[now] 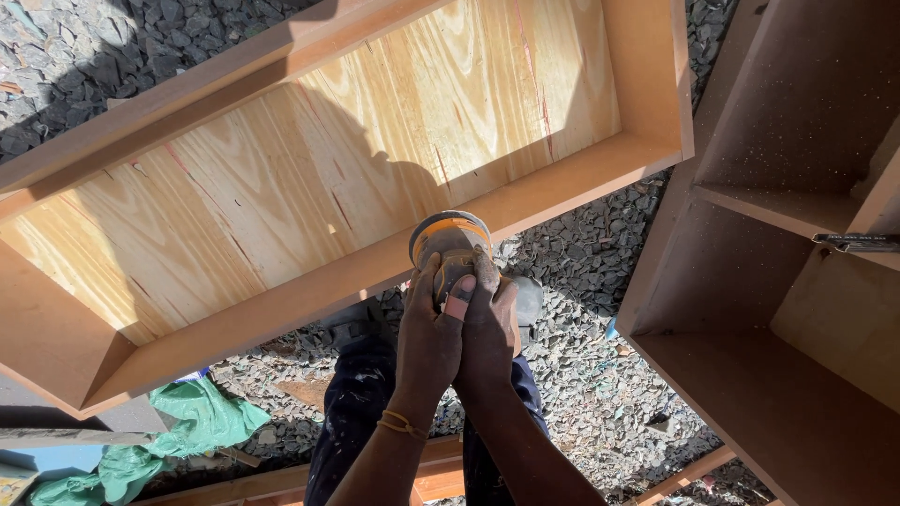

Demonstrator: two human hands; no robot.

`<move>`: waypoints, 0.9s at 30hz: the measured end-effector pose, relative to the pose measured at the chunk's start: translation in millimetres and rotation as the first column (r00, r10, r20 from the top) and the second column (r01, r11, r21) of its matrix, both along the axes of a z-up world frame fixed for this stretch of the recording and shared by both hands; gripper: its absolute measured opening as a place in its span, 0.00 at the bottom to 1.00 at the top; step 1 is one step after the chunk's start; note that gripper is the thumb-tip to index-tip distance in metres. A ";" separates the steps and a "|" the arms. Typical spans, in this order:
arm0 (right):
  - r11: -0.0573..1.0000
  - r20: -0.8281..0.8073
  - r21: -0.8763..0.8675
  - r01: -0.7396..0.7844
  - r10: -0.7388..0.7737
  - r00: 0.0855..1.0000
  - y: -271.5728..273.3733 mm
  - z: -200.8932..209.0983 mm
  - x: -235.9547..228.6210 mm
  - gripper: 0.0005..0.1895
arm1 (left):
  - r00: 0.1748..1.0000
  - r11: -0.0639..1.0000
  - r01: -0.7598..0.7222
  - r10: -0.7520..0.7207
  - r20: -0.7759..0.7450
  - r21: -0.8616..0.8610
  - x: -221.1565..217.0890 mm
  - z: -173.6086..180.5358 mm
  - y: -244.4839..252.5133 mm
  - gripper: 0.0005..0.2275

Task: Sanding the interior surfaces of a wooden drawer using a power orbital sander.

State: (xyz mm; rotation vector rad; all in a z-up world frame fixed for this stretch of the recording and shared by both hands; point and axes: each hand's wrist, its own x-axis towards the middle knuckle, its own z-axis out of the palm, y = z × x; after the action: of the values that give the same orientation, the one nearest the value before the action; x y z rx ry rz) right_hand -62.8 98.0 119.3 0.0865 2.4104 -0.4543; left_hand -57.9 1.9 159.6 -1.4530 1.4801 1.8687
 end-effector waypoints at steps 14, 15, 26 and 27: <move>0.962 -0.186 -0.147 0.231 -0.256 0.949 67.0 23.2 -113.0 0.49 | 0.943 0.960 0.273 -0.281 -0.179 -0.070 -103.4 -16.3 74.7 0.34; 0.951 -0.191 -0.171 0.257 -0.288 0.938 74.4 25.6 -119.0 0.52 | 0.933 0.957 0.274 -0.288 -0.215 -0.093 -108.7 -12.1 79.1 0.33; 0.719 -0.151 -0.599 0.352 -0.534 0.832 152.0 -20.9 -160.7 0.44 | 0.980 0.979 0.197 -0.196 0.024 -0.043 -131.6 -8.0 136.1 0.39; 0.620 -0.088 -0.624 0.476 -0.661 0.745 147.4 -22.2 -161.1 0.42 | 0.986 0.988 0.151 -0.151 0.067 0.013 -123.6 -19.9 143.7 0.38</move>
State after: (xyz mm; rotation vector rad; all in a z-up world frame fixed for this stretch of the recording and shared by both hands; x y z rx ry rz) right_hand -223.9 245.4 97.1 0.5857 2.3840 -1.5921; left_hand -181.5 145.6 139.7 -1.3463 1.5047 1.7172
